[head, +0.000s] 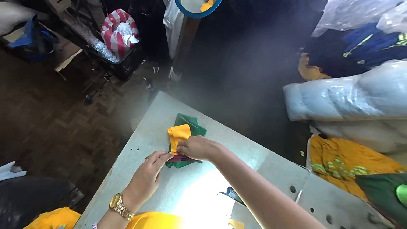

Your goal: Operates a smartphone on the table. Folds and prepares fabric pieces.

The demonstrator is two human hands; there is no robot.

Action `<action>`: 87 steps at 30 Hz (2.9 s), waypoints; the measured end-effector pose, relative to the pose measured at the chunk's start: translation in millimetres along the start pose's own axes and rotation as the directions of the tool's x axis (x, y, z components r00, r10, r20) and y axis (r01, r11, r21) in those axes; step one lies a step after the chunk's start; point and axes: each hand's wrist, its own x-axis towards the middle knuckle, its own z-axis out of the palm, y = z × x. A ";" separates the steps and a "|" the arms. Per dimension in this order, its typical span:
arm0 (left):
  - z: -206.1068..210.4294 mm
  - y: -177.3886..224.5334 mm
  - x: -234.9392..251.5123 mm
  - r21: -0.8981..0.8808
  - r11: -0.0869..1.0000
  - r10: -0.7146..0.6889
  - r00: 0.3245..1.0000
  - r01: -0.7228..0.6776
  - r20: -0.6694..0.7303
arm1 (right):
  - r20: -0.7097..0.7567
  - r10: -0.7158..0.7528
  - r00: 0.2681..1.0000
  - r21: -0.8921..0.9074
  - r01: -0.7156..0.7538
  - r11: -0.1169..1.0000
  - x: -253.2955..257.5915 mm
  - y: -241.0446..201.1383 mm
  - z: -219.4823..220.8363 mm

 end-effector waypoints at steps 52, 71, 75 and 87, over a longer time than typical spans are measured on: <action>-29.3 -7.2 51.7 -0.274 0.875 -0.336 0.908 0.399 0.248 | -0.842 0.000 0.540 0.289 0.452 0.844 -303.7 -3.2 163.7; -21.3 -0.3 48.9 -0.337 0.878 -0.249 0.926 0.340 0.285 | -0.763 -0.026 0.646 0.282 0.368 0.886 -253.7 4.3 142.0; -8.0 -7.9 39.4 -0.472 0.808 -0.262 0.933 0.352 0.248 | -0.621 -0.023 0.784 0.237 0.216 0.947 -202.6 4.4 77.3; 10.6 -14.1 12.3 -0.558 0.801 -0.197 0.976 0.215 0.093 | -0.465 -0.007 0.885 -0.054 -0.020 0.998 19.9 8.0 -7.2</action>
